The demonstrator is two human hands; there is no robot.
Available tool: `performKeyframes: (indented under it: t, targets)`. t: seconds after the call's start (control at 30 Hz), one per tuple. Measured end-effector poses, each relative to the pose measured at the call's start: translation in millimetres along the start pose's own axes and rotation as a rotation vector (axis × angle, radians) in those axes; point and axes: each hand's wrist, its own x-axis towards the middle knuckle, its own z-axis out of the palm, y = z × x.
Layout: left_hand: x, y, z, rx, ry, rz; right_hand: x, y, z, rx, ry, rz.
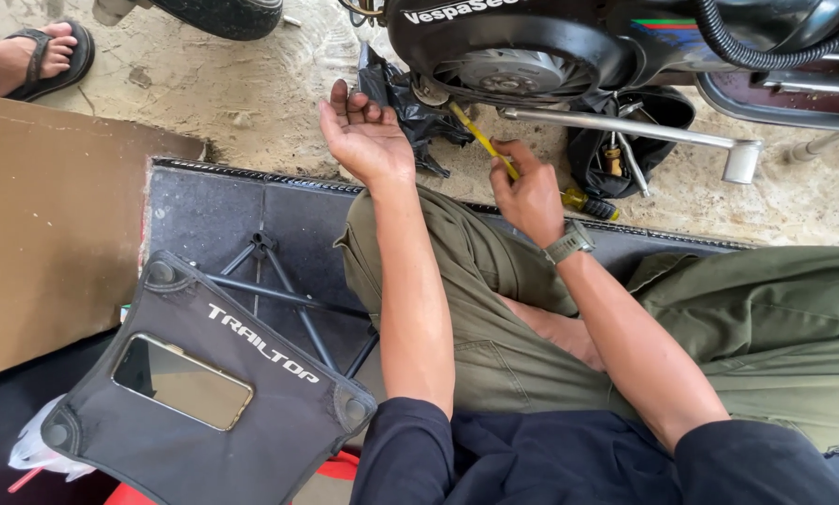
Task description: The person is sitting on the ground and working on the engine of a scooter. They use a yellow screwdriver to manipulate components near the engine casing and later use a wrench to tighten a bolt on the side of the engine.
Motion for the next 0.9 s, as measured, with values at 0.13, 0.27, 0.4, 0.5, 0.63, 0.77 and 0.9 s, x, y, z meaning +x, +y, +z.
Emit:
performKeyframes:
  t: [0.13,0.27,0.4,0.5,0.63,0.77,0.9]
  targets:
    - [0.1,0.1,-0.9,-0.004,0.013,-0.006,3.0,15.9,-10.1,-0.005,-0.012,-0.032]
    - [-2.3,-1.2,-3.5,0.003,0.004,-0.004,2.0,2.1,-0.3,-0.158,-0.04,-0.036]
    - [-3.6,4.6,1.2,-0.006,0.034,-0.021,-4.7,-3.7,-2.6,-0.195,0.016,-0.114]
    - [-4.4,2.9,7.5,-0.015,0.035,-0.031,-1.9,-0.9,-21.6,-0.241,0.055,-0.174]
    - [-4.2,0.7,0.3,-0.03,-0.016,-0.017,11.4,14.9,-21.3,-0.407,0.068,-0.217]
    - [-2.8,0.5,0.8,-0.01,0.012,-0.018,17.4,18.7,-23.0,-0.466,0.034,-0.273]
    - [-0.8,-0.4,0.4,-0.014,0.011,-0.007,17.4,20.4,-30.3,-0.403,0.051,-0.175]
